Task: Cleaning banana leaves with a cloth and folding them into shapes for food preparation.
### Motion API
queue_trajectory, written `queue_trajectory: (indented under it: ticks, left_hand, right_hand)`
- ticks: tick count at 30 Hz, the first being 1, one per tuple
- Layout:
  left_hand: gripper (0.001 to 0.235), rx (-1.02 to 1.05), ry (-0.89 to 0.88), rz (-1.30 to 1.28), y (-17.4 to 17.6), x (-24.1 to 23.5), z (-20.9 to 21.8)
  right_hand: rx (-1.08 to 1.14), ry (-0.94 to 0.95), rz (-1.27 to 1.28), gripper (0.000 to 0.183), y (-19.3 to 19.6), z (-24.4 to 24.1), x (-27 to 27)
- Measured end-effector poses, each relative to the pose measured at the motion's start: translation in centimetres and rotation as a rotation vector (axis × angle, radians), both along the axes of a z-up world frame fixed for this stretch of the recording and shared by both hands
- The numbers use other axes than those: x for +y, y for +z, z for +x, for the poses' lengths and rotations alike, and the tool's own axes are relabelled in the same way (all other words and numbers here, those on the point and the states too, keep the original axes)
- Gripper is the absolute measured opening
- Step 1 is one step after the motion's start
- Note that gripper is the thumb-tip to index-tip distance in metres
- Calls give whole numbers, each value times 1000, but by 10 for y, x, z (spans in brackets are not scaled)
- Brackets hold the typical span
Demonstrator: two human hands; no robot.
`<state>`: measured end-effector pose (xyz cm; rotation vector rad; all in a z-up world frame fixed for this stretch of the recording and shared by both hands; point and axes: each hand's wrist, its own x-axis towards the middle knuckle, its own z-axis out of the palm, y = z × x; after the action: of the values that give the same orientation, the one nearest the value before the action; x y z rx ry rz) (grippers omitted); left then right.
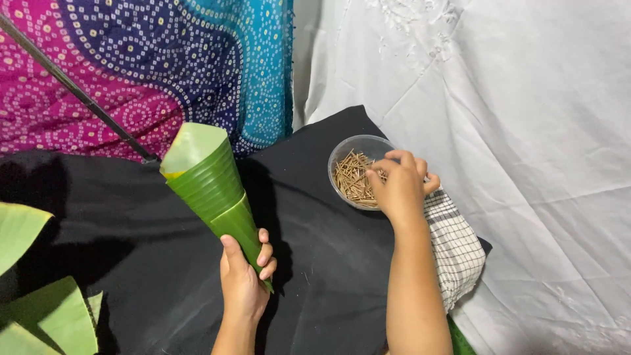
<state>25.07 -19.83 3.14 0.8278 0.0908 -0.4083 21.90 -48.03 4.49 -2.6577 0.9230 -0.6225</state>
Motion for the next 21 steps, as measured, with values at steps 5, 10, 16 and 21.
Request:
queue_trajectory:
  ticks: [5, 10, 16, 21]
  left_hand:
    - [64, 20, 2, -16, 1, -1, -1]
    - [63, 5, 3, 0, 4, -1, 0]
    - [61, -28, -2, 4, 4, -3, -1]
    - [64, -36, 2, 23, 6, -3, -2]
  right_hand:
    - [-71, 39, -88, 31, -1, 6, 4]
    - [161, 141, 20, 49, 9, 12, 17]
    - [390, 48, 190, 45, 16, 15, 18]
    - [164, 46, 90, 20, -1, 13, 10]
